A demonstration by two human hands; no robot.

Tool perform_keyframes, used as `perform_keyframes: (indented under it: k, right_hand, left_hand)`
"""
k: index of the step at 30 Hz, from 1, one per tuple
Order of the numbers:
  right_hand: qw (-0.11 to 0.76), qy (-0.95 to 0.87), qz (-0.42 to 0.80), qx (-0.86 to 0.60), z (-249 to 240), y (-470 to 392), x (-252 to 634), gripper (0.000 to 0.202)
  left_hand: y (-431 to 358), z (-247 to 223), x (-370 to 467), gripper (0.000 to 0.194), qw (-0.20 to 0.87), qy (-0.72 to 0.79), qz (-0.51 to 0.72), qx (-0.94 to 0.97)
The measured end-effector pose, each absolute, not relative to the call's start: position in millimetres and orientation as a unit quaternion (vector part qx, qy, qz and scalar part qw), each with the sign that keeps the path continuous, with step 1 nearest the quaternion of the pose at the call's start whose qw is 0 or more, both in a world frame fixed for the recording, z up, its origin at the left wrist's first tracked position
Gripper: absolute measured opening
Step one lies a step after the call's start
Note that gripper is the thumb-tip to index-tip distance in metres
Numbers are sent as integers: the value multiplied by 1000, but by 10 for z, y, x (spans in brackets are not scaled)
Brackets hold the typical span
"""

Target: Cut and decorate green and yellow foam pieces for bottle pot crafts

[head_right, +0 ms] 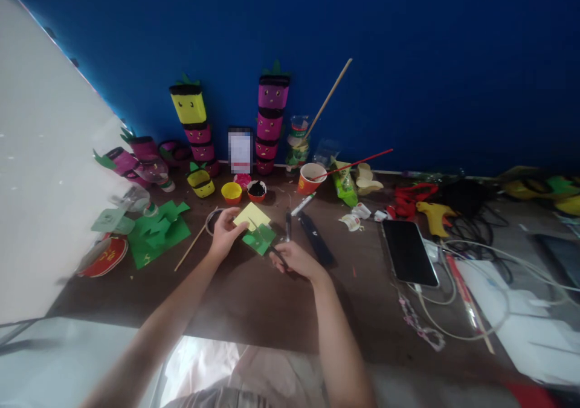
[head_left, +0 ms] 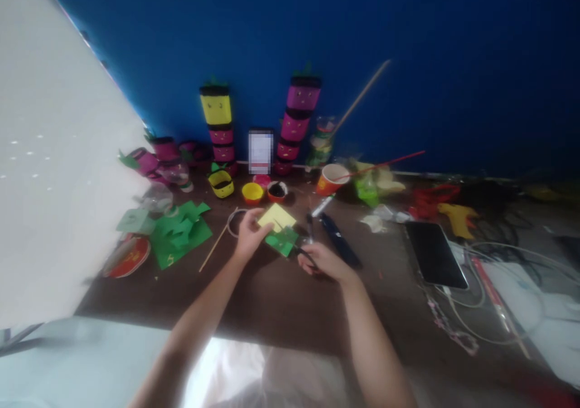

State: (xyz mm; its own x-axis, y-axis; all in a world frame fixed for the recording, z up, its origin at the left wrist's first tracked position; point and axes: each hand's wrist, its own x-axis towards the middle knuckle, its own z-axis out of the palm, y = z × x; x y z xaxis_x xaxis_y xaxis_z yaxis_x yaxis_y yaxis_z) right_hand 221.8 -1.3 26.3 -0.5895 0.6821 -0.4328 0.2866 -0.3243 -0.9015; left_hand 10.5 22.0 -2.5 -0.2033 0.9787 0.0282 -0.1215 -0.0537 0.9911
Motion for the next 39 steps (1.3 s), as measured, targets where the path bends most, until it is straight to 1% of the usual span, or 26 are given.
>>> perform_keyframes:
  k: [8, 11, 15, 22, 29, 36, 39]
  right_hand:
    - [137, -565, 690, -431, 308, -22, 2201, 23]
    - [131, -573, 689, -425, 315, -23, 2205, 25]
    - [122, -576, 690, -421, 297, -26, 2216, 28]
    - [108, -566, 703, -417, 272, -29, 2228, 29]
    - [108, -573, 706, -403, 324, -36, 2205, 30]
    - [97, -558, 708, -421, 360, -54, 2183, 27]
    - [108, -564, 703, -419, 326, -47, 2192, 25]
  left_hand:
    - [212, -27, 94, 36, 496, 511, 575, 402]
    - [218, -20, 88, 33, 499, 491, 588, 406]
    - [230, -1, 77, 26, 477, 478, 597, 434]
    - [246, 34, 72, 22, 435, 495, 591, 466]
    - [240, 20, 56, 26, 446, 509, 556, 483]
    - [241, -59, 38, 35, 493, 490, 542, 473]
    - [241, -72, 74, 41, 528, 462, 556, 446]
